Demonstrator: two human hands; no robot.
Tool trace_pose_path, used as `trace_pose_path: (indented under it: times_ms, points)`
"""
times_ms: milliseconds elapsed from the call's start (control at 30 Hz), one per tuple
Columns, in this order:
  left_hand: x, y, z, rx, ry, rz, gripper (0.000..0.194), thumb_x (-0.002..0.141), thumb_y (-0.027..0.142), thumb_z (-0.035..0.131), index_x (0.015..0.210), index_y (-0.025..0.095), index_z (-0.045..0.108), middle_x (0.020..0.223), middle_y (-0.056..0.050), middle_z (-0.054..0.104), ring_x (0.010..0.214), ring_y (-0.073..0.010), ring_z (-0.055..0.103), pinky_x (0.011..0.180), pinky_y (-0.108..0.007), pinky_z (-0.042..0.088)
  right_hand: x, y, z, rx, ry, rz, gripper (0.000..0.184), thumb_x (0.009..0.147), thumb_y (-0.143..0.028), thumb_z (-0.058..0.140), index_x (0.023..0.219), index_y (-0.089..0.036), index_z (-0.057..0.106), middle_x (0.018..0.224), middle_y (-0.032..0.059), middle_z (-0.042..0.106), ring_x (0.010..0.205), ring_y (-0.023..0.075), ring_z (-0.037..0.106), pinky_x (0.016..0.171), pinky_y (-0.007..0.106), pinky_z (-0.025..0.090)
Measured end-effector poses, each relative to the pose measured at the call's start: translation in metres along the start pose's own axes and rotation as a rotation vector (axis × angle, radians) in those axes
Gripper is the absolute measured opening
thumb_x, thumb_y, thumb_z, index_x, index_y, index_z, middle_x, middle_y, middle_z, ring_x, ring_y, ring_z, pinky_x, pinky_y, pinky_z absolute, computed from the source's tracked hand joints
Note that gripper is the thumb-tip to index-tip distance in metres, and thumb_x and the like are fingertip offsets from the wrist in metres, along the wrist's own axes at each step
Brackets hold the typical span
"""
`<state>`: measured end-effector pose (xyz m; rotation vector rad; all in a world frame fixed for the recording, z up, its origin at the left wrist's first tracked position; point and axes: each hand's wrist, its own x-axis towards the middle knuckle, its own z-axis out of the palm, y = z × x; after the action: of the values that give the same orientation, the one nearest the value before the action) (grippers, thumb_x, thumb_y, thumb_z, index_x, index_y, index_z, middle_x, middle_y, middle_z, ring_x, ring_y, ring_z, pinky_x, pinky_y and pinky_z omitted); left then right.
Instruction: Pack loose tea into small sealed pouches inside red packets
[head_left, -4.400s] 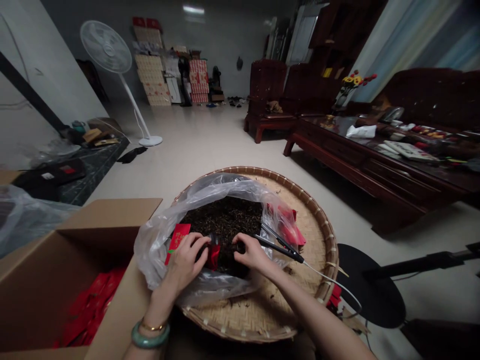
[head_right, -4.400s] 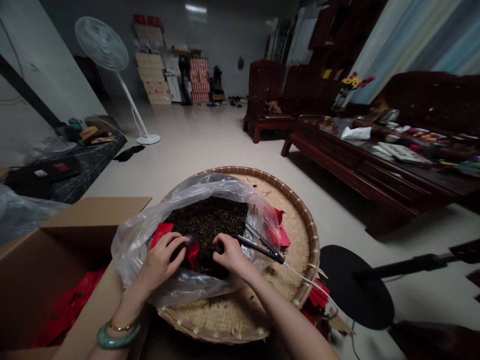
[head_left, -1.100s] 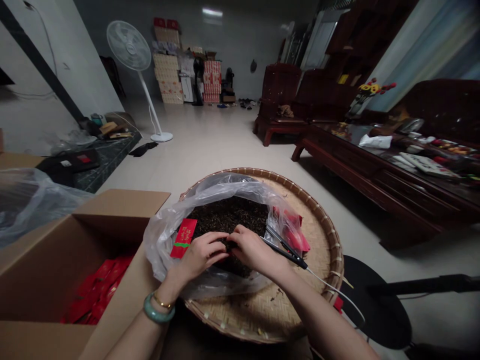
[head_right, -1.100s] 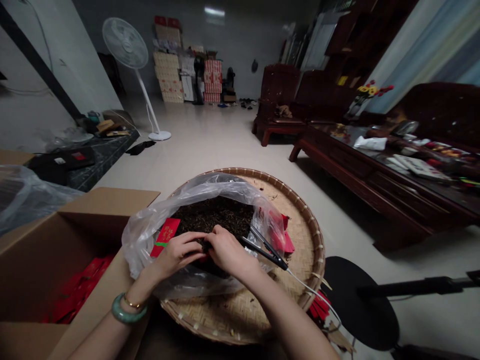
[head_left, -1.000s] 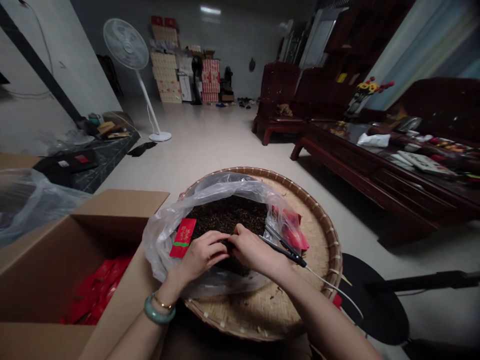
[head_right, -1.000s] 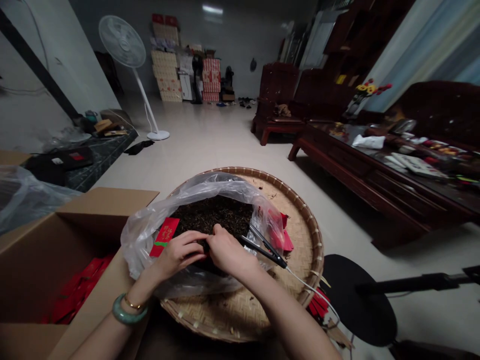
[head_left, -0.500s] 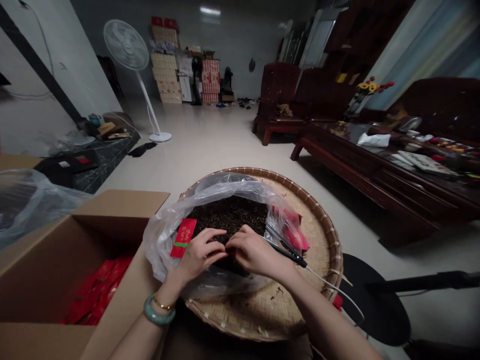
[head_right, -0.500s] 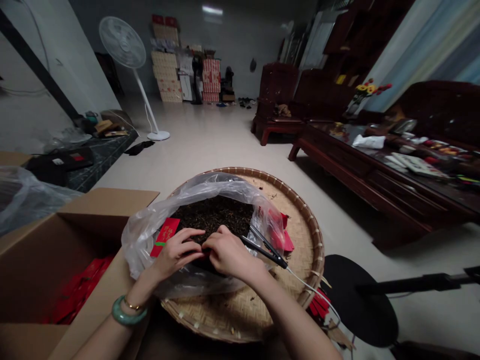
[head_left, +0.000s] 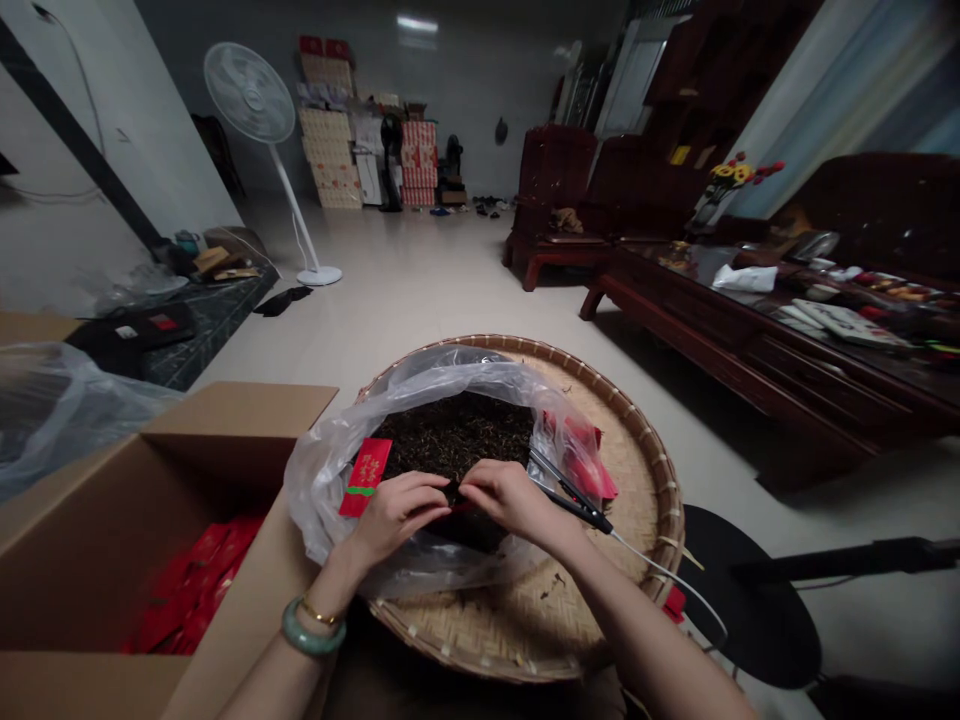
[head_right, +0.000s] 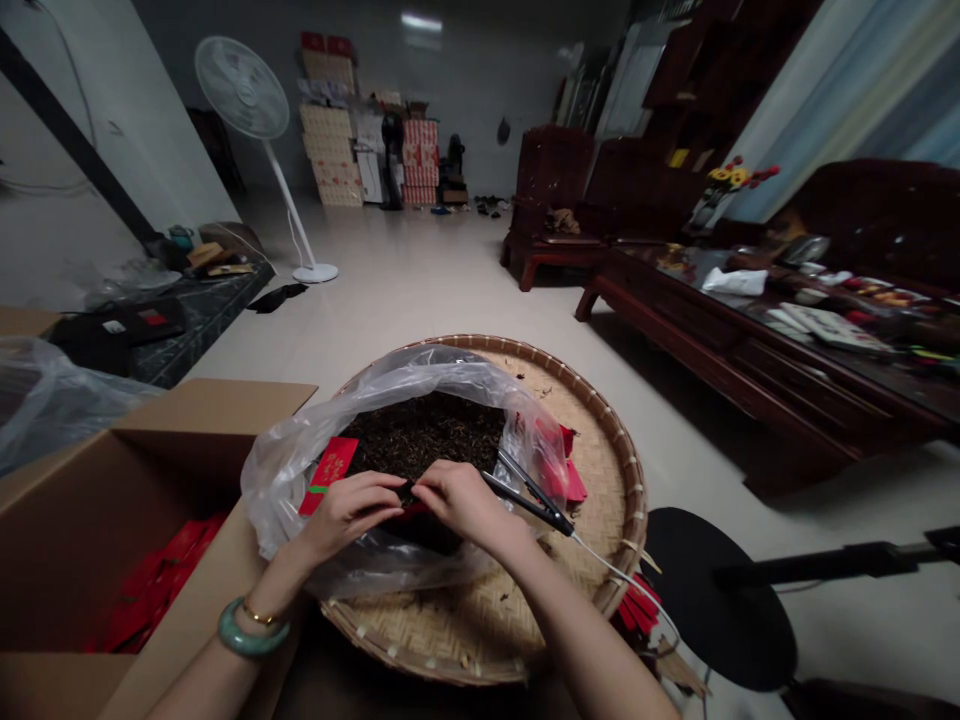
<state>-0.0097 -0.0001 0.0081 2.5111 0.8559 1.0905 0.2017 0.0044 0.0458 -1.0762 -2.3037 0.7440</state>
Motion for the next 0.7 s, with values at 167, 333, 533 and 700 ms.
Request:
trace_pose_path:
  times_ms: [167,333,533,700]
  points:
    - [0.000,-0.001,0.001,-0.003,0.006,0.025,0.014,0.087,0.024,0.053,0.086,0.018,0.065,0.094,-0.008,0.070,0.083,-0.0158,0.065,0.072,-0.028,0.054,0.002,0.007,0.005,0.056,0.317,0.122,0.012,0.083,-0.018,0.055,0.087,-0.017,0.066,0.084,0.0057,0.065,0.071,0.0133,0.060,0.067,0.025,0.047]
    - [-0.001,-0.001,0.004,-0.009,0.020,0.037,0.014,0.086,0.023,0.054,0.087,0.017,0.066,0.089,-0.007,0.071,0.081,-0.0157,0.066,0.069,-0.027,0.054,0.004,0.007,0.014,0.119,0.107,0.037,0.022,0.076,-0.015,0.062,0.097,-0.020,0.066,0.091,0.0039,0.066,0.071,0.0118,0.060,0.068,0.024,0.048]
    - [-0.005,-0.003,0.004,0.003,0.037,0.024,0.011,0.085,0.020,0.055,0.087,0.017,0.065,0.092,-0.007,0.071,0.085,-0.0158,0.066,0.073,-0.027,0.055,0.005,0.009,-0.001,0.101,0.380,0.135,0.018,0.080,-0.014,0.055,0.093,-0.018,0.067,0.095,0.0073,0.065,0.083,0.0154,0.062,0.071,0.027,0.049]
    - [-0.002,-0.002,0.002,-0.040,0.067,-0.042,0.011,0.084,0.019,0.055,0.087,0.018,0.066,0.089,-0.006,0.072,0.084,-0.0162,0.067,0.074,-0.028,0.055,-0.004,0.004,-0.005,0.029,0.149,0.016,0.039,0.074,-0.024,0.068,0.112,-0.023,0.061,0.116,0.0085,0.058,0.107,0.0198,0.053,0.088,0.034,0.044]
